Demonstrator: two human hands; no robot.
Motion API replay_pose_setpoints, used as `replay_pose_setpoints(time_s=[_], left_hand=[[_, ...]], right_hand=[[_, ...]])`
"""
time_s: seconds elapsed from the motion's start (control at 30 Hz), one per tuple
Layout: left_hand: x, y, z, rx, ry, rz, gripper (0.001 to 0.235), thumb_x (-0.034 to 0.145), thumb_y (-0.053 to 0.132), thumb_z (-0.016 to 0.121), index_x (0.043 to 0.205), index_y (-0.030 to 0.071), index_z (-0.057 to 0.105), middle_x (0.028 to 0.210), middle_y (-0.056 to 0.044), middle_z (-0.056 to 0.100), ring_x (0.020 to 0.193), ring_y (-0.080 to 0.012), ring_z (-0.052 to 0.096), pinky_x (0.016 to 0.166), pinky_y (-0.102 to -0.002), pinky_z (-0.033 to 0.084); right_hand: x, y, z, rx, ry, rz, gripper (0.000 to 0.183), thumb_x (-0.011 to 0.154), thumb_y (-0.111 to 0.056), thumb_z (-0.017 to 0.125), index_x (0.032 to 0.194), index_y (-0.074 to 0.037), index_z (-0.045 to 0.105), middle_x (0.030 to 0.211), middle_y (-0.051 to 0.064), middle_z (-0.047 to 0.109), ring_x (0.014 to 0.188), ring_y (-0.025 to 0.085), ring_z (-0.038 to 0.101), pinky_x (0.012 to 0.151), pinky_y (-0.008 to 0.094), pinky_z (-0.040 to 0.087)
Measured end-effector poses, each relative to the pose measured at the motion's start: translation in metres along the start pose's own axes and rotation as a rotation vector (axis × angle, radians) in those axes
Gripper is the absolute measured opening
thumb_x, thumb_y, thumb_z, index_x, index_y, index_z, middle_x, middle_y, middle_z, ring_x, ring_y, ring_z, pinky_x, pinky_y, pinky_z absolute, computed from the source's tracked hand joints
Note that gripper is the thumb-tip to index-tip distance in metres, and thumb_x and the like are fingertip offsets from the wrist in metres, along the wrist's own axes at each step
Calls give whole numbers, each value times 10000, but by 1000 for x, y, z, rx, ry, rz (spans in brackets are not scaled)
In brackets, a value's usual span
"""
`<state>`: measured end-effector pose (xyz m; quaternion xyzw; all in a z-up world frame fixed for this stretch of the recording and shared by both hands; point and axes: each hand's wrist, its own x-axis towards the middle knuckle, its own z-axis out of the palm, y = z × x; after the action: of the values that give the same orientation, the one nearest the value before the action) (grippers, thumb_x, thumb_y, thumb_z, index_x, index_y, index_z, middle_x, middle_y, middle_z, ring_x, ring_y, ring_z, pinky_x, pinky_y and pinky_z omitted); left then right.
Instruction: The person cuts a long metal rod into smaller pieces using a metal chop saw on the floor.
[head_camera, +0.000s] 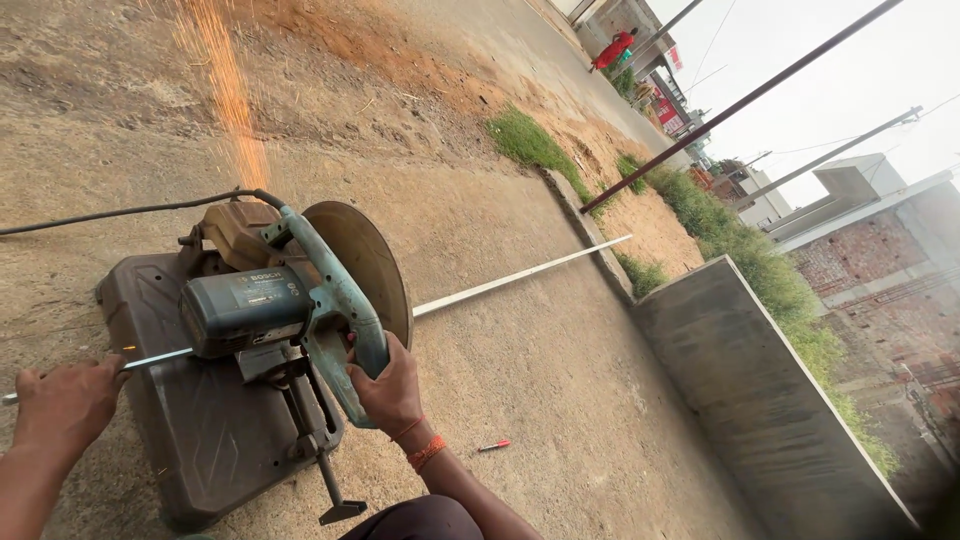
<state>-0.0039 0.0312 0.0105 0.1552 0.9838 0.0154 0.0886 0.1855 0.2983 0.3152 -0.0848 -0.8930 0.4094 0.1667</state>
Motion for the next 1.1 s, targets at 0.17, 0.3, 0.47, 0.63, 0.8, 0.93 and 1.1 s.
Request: replay_pose_setpoints(time_s=[0.17,0.3,0.47,0.63,0.8,0.93,1.1], left_hand=[[-5,1,-8,-11,18,-3,321,1133,334,378,1329,341,633,1012,66,766,1046,-116,749,1097,-455,425],[-4,0,-3,-24,13,2,320,1133,366,390,1336,340,635,1026,58,760,1018,-123,755,1105,-463,426],[-3,-2,2,-42,61,17,296,1123,378,404,1282,325,648,998,55,776,1041,-134,748,1066,-462,428],[-3,-2,3,-47,75,21,296,1126,389,398,1258,310,651,986,50,778,1038,-142,750,1042,-456,434],[-2,0,-5,-54,21,9,331,1139,412,364,1261,305,652,990,36,760,1018,-145,757,1081,-467,430],[0,-1,1,-46,-3,-2,341,1156,388,341,1279,304,648,976,32,741,986,-133,765,1101,-475,424],[-3,0,-3,-61,38,11,328,1132,379,353,1263,305,646,1016,28,774,1040,-143,747,1145,-519,413]], right_hand=[[1,2,2,37,13,-30,304,830,-32,735,1122,-23,651,944,61,743,901,152,728,865,304,577],[-1,5,2,21,19,-13,297,826,-39,747,1109,-28,655,940,64,744,897,171,736,862,315,580],[-2,8,2,19,24,-39,283,823,-34,751,1088,-25,652,981,61,749,932,186,741,888,324,574],[-3,8,3,-5,29,-24,286,818,-40,756,1082,-31,647,967,65,743,930,189,739,888,328,574],[-4,11,3,6,16,-34,309,831,-51,752,1121,-39,644,979,55,741,943,177,737,908,323,581],[-4,10,4,9,11,-20,323,830,-52,753,1132,-38,641,968,54,743,938,172,739,910,319,580],[-6,7,4,26,24,-31,337,824,-35,745,1144,-34,640,987,57,744,962,177,733,916,319,571]])
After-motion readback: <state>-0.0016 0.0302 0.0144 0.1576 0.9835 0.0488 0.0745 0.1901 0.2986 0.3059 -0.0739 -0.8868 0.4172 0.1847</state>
